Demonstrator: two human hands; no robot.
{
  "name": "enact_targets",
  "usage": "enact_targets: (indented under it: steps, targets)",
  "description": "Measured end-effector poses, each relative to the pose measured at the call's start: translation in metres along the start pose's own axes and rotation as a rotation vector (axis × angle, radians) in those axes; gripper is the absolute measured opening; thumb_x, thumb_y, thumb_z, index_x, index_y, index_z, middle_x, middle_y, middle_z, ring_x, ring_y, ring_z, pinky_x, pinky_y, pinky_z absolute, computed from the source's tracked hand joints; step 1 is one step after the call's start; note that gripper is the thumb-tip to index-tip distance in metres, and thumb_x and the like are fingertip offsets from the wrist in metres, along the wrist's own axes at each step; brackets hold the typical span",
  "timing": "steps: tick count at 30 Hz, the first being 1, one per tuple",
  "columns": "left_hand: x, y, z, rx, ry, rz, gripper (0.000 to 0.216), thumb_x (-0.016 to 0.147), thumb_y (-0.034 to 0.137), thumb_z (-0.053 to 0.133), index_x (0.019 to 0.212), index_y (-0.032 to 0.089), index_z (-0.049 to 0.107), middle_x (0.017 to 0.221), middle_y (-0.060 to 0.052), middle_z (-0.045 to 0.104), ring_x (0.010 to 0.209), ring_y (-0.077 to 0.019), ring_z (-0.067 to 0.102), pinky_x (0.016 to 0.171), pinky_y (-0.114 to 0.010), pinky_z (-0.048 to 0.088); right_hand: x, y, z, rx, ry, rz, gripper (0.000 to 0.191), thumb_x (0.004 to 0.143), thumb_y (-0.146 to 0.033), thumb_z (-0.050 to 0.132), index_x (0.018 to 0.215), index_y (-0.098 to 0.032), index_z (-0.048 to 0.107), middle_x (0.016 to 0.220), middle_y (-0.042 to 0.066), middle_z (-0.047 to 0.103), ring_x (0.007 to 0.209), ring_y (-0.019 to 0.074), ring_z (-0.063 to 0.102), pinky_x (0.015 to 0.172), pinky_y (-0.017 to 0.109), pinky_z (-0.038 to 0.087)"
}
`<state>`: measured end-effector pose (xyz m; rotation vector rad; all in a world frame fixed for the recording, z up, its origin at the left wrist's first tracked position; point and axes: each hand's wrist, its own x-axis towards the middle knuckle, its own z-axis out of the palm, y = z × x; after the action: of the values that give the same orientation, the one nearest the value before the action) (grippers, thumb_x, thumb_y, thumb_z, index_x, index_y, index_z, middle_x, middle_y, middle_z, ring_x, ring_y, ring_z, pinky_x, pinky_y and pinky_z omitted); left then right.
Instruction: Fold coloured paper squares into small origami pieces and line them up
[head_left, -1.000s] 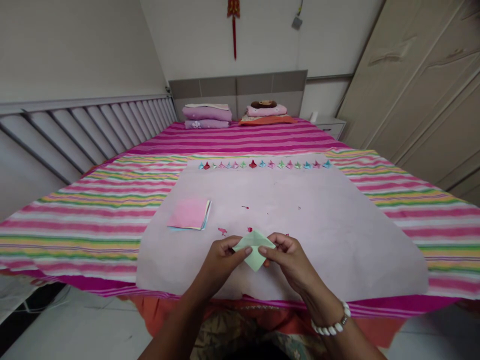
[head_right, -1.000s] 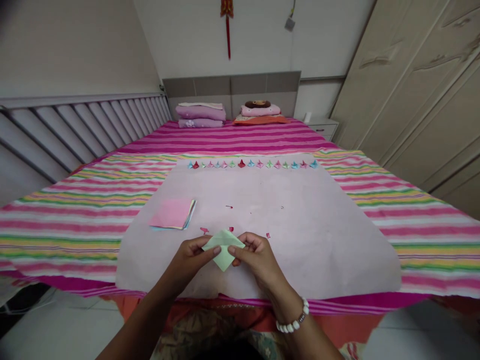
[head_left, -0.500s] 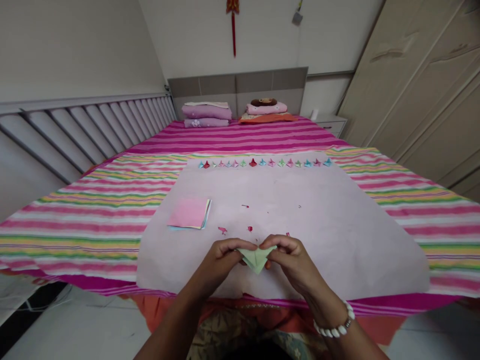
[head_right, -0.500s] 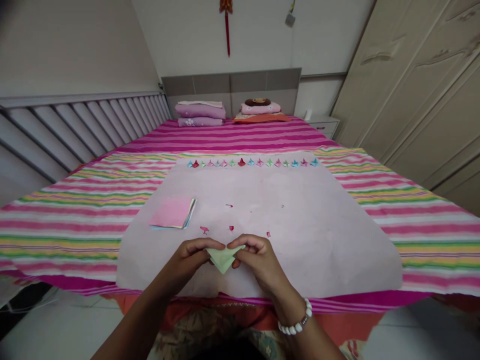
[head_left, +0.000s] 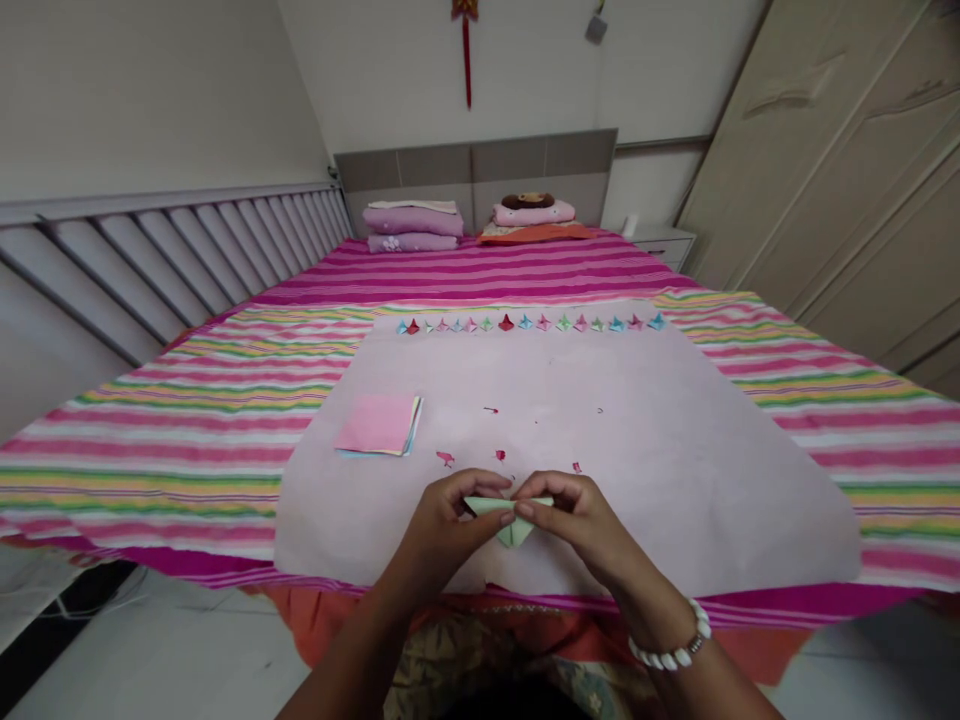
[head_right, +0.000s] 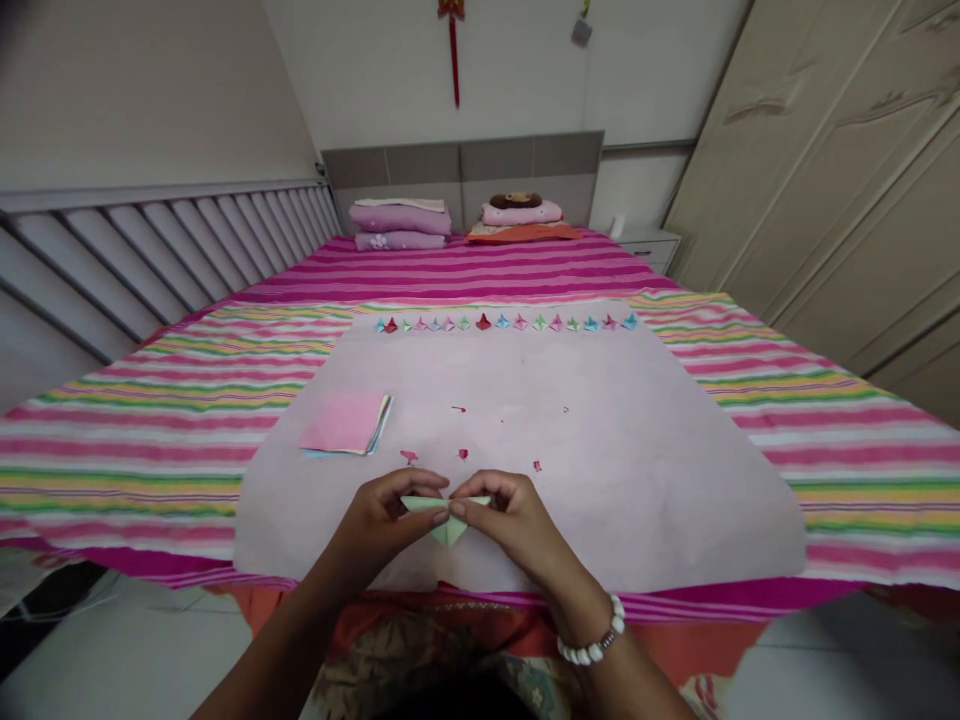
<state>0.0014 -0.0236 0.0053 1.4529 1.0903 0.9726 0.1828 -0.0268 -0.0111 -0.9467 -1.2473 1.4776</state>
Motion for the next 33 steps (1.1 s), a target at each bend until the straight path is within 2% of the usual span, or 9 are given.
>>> enact_targets:
  steps: [3,7,13,17,20,22,27,33]
  targets:
    - [0.000,-0.002,-0.001,-0.080,0.022,-0.030,0.035,0.071,0.029,0.074,0.103,0.019,0.068,0.075,-0.002,0.071,0.067,-0.0152,0.062,0.059,-0.023,0.044,0.001,-0.001,0.002,-0.053,0.023,-0.007,0.019,0.071,-0.033,0.074,0.063,-0.018,0.067,0.060,-0.001,0.061,0.058,0.0125,0.050,0.058,0.026,0.038]
    - [0.001,-0.004,-0.003,-0.150,0.056,-0.058,0.027,0.075,0.029,0.071,0.099,0.018,0.068,0.070,-0.001,0.070,0.065,-0.0147,0.061,0.061,-0.025,0.045,0.002,-0.002,0.002,-0.080,0.036,-0.015,0.021,0.070,-0.035,0.074,0.062,-0.018,0.066,0.057,-0.002,0.059,0.056,0.0122,0.048,0.056,0.026,0.036]
    - [0.002,-0.003,0.002,-0.206,0.125,-0.054,0.034,0.066,0.028,0.078,0.096,0.017,0.067,0.067,0.000,0.069,0.062,-0.0131,0.060,0.059,-0.024,0.044,0.001,-0.002,0.005,-0.103,0.014,-0.018,0.022,0.070,-0.036,0.074,0.062,-0.019,0.064,0.056,-0.003,0.056,0.054,0.0116,0.044,0.053,0.025,0.033]
    - [0.001,-0.007,0.010,-0.331,0.042,-0.104,0.037,0.059,0.027,0.082,0.091,0.016,0.068,0.073,-0.001,0.069,0.072,-0.0158,0.063,0.067,-0.027,0.047,0.001,-0.001,0.006,-0.089,0.095,-0.050,0.021,0.071,-0.035,0.073,0.062,-0.018,0.064,0.056,-0.002,0.056,0.055,0.0123,0.045,0.053,0.026,0.033]
    - [0.000,-0.013,0.013,-0.260,-0.013,-0.118,0.020,0.065,0.031,0.078,0.074,0.015,0.070,0.067,-0.001,0.069,0.068,-0.0153,0.062,0.067,-0.027,0.047,0.001,-0.001,0.005,-0.087,0.164,-0.078,0.019,0.071,-0.034,0.073,0.062,-0.019,0.065,0.055,-0.003,0.054,0.054,0.0121,0.043,0.053,0.025,0.033]
    - [-0.001,-0.015,0.014,-0.189,-0.011,-0.134,0.020,0.071,0.034,0.072,0.068,0.014,0.070,0.059,-0.001,0.066,0.061,-0.0142,0.060,0.063,-0.026,0.046,0.001,-0.001,0.005,-0.115,0.187,-0.101,0.018,0.072,-0.033,0.073,0.063,-0.019,0.065,0.056,-0.003,0.054,0.055,0.0124,0.044,0.054,0.026,0.034]
    - [-0.001,-0.012,0.017,-0.132,-0.034,-0.142,0.023,0.072,0.036,0.069,0.064,0.015,0.070,0.058,-0.003,0.067,0.057,-0.0153,0.059,0.059,-0.027,0.046,0.001,-0.003,0.006,-0.172,0.173,-0.107,0.016,0.073,-0.033,0.073,0.067,-0.019,0.067,0.061,-0.001,0.060,0.060,0.0147,0.049,0.059,0.028,0.038]
    - [0.003,-0.014,0.018,-0.126,0.049,-0.127,0.023,0.074,0.037,0.067,0.065,0.016,0.069,0.056,-0.002,0.065,0.059,-0.0154,0.059,0.063,-0.027,0.046,0.000,-0.004,0.008,-0.119,0.257,-0.135,0.017,0.073,-0.034,0.072,0.065,-0.020,0.067,0.064,0.000,0.060,0.063,0.0157,0.049,0.062,0.028,0.039]
